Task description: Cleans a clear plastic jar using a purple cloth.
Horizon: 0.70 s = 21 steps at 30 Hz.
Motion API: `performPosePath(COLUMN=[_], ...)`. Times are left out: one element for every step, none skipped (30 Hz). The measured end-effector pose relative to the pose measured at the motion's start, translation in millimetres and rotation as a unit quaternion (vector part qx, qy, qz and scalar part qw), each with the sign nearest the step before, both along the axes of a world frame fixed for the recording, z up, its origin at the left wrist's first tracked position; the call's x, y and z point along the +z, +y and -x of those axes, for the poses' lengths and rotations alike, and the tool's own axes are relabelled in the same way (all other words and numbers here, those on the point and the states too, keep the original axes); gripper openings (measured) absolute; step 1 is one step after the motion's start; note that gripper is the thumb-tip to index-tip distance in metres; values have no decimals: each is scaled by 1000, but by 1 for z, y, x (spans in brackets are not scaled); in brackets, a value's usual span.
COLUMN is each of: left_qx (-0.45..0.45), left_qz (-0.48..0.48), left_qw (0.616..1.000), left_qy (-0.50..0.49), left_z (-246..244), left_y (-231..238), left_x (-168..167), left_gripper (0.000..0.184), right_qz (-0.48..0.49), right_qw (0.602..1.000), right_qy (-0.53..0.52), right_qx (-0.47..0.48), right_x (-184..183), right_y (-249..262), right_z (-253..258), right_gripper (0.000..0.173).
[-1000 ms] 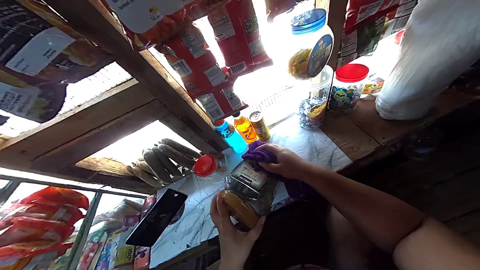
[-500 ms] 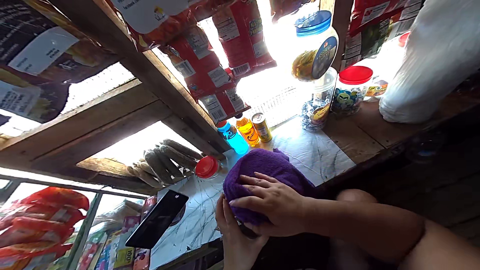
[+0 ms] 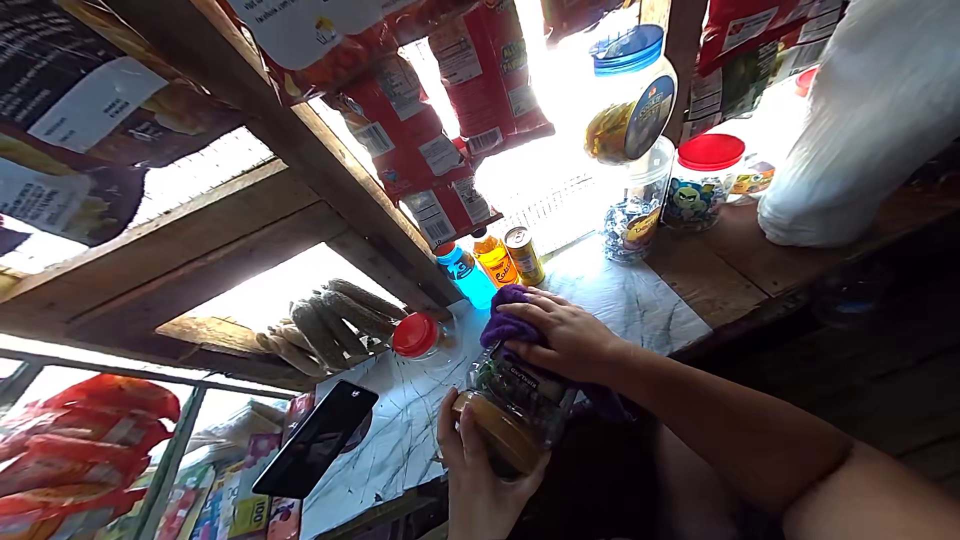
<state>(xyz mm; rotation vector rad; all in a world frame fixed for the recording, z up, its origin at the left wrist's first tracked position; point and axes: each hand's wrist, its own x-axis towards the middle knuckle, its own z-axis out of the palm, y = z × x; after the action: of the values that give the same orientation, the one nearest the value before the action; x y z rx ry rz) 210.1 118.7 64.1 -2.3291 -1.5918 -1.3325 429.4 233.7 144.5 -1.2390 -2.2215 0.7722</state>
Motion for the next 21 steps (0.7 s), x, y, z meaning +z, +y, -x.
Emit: performPosePath(left_qx=[1,0,1,1,0,-1,-3,-3,-3,-3,-3,-4,-3,0,3,7,13,19,24,26,29], left_qz=[2,3,2,2,1,0,0,-1,-2,-3,-4,-4,-2,-2,1,4,5,9,15,21,26], left_qw=[1000,1000,1000,1000,1000,1000,1000,1000,1000,1000,1000,1000,1000,1000,1000,1000,1000,1000,1000,999,999], left_qy=[-2,-3,-4,-5,-5,-6,-7,-9,-8,-7,-7,-7,-9,-10,-10,-8,-3,0,-1,-3,-5], left_z=[0,0,0,0,0,0,0,0,0,0,0,0,0,0,0,0,1,1,1,2,3], left_y=[0,0,0,0,0,0,0,0,1,1,1,1,0,0,0,0,0,0,0,0,1], left_x=[0,0,0,0,0,0,-1,-1,-2,-2,-2,-2,-2,-2,-2,-2,-1,-1,-1,-1,-2], left_gripper=[120,120,120,120,120,121,121,120,120,120,120,120,119,120,121,122,123,124,126,127,128], right_qz=[19,36,49,55,56,52,46,38,27,11,-12,-31,-47,-62,-76,-88,-99,-111,-121,-129,-142], right_qw=[1000,999,998,998,998,998,999,999,999,1000,1000,999,999,998,996,995,993,991,988,986,983], right_qy=[-4,-7,-7,-4,-1,-1,-4,-8,-10,-11,-11,-14,-14,-9,-2,6,12,18,23,29,35], right_qx=[-9,-18,-26,-31,-33,-32,-28,-23,-16,-11,-6,4,17,28,39,52,66,77,90,102,113], right_x=[1,2,2,2,2,2,1,2,2,1,-1,-2,-3,-4,-5,-5,-6,-7,-7,-8,-9], right_y=[2,3,4,4,4,3,1,-1,-4,-7,-10,-13,-17,-20,-24,-27,-31,-33,-36,-39,-41], right_z=[-1,-2,-3,-3,-3,-4,-4,-4,-3,-2,-1,1,3,5,7,9,10,12,14,16,18], right_gripper=[55,55,56,56,56,56,57,57,58,58,57,57,57,56,55,54,54,54,53,53,52])
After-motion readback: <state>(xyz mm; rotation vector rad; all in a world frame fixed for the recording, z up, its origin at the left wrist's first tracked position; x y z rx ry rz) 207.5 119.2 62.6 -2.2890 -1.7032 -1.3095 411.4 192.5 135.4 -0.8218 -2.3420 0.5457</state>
